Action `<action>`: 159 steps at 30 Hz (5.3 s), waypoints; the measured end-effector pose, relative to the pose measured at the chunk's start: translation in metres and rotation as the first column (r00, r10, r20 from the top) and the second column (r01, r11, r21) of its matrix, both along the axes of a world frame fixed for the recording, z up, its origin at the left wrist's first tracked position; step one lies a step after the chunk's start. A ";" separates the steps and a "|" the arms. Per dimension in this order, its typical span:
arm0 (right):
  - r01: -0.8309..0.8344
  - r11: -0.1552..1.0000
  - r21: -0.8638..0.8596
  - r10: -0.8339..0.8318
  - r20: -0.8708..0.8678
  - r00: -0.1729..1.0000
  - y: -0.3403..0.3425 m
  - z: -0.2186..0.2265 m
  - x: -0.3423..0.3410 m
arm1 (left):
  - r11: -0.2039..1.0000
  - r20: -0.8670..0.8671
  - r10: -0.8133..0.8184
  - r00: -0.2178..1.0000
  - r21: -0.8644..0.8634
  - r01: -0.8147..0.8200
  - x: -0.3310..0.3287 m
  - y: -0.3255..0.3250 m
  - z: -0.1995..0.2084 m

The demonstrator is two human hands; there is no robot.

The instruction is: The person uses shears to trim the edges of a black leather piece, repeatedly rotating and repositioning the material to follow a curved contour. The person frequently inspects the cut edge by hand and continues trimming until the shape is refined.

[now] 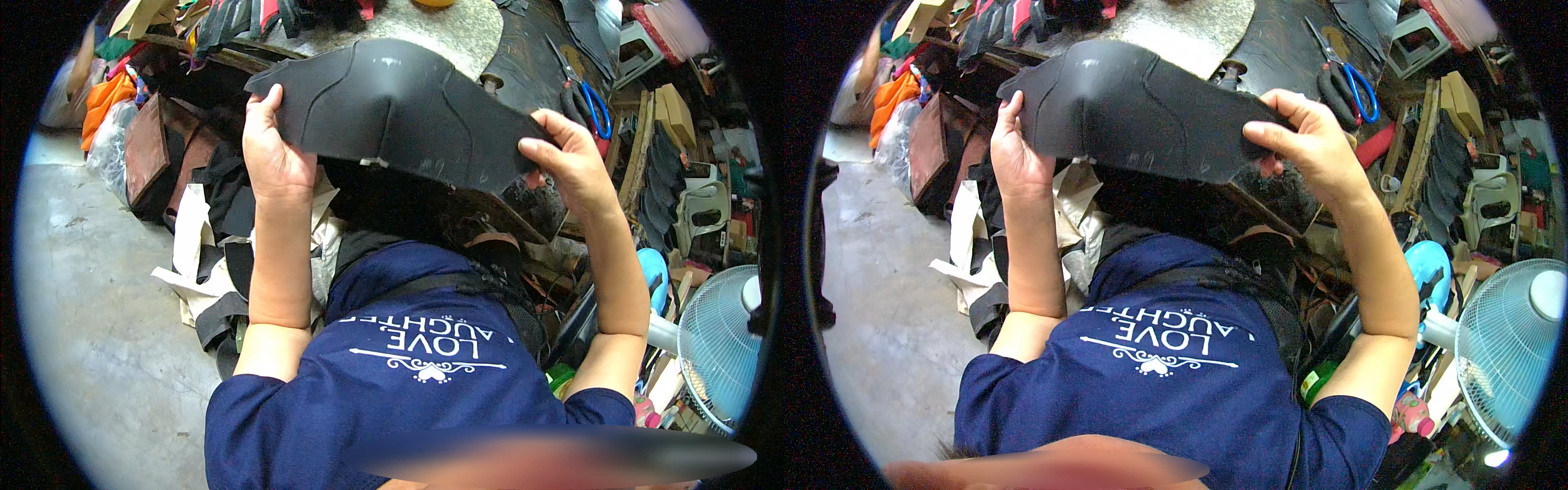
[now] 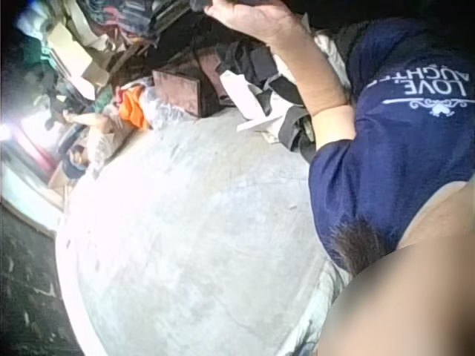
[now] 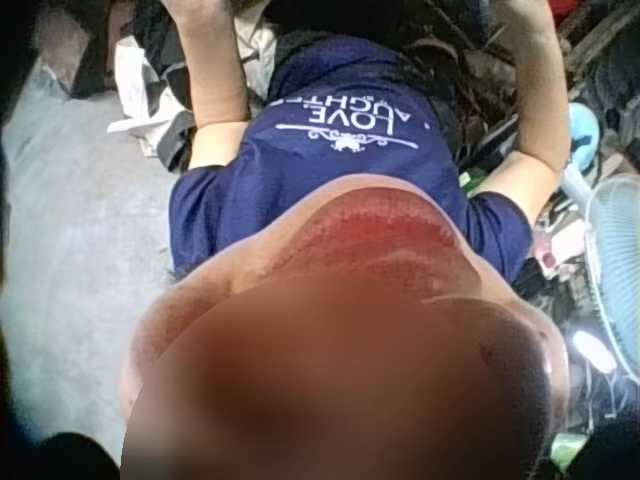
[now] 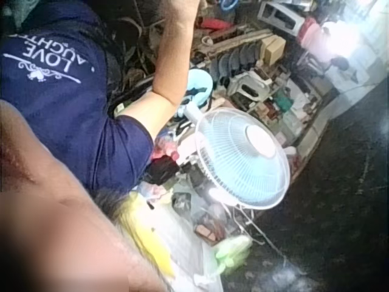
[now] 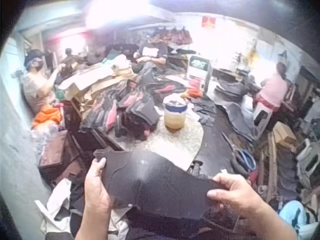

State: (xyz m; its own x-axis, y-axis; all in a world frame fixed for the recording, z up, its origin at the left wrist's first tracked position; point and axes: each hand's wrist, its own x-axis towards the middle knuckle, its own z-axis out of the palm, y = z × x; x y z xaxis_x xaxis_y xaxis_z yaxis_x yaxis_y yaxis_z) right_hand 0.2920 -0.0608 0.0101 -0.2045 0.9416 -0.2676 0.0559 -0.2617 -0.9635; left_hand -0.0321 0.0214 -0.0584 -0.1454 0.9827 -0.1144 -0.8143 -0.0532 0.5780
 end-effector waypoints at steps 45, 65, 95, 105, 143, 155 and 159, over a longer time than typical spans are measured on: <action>0.063 0.996 0.062 -0.073 0.179 0.981 -0.020 0.021 0.043 | 0.732 -0.756 -0.493 0.430 -0.093 0.675 0.034 -0.028 0.037; 0.147 0.969 0.197 -0.125 -0.118 0.985 0.001 -0.004 -0.046 | 0.562 -0.866 -0.389 0.315 0.048 0.826 0.063 -0.046 0.037; 0.135 0.934 0.331 -0.125 -0.052 0.991 -0.023 0.008 -0.072 | 0.833 -0.402 -0.370 0.838 0.255 0.491 0.076 -0.112 0.014; -0.304 0.951 0.058 0.299 0.072 0.951 -0.038 0.013 -0.042 | 0.886 -0.556 -0.360 0.749 0.046 0.461 0.004 -0.027 0.060; -0.492 0.852 -0.180 0.523 0.341 0.781 -0.017 0.023 -0.055 | 0.422 -0.757 -0.564 0.330 0.079 0.903 0.019 0.037 0.049; -0.448 0.864 -0.231 0.500 0.277 0.821 -0.018 0.026 -0.057 | 0.416 -0.753 -0.580 0.310 0.054 0.908 0.021 0.039 0.047; -0.594 0.751 -0.288 0.660 0.294 0.692 -0.013 0.028 -0.041 | 0.448 -0.677 -0.679 0.283 -0.077 0.891 0.014 0.034 0.052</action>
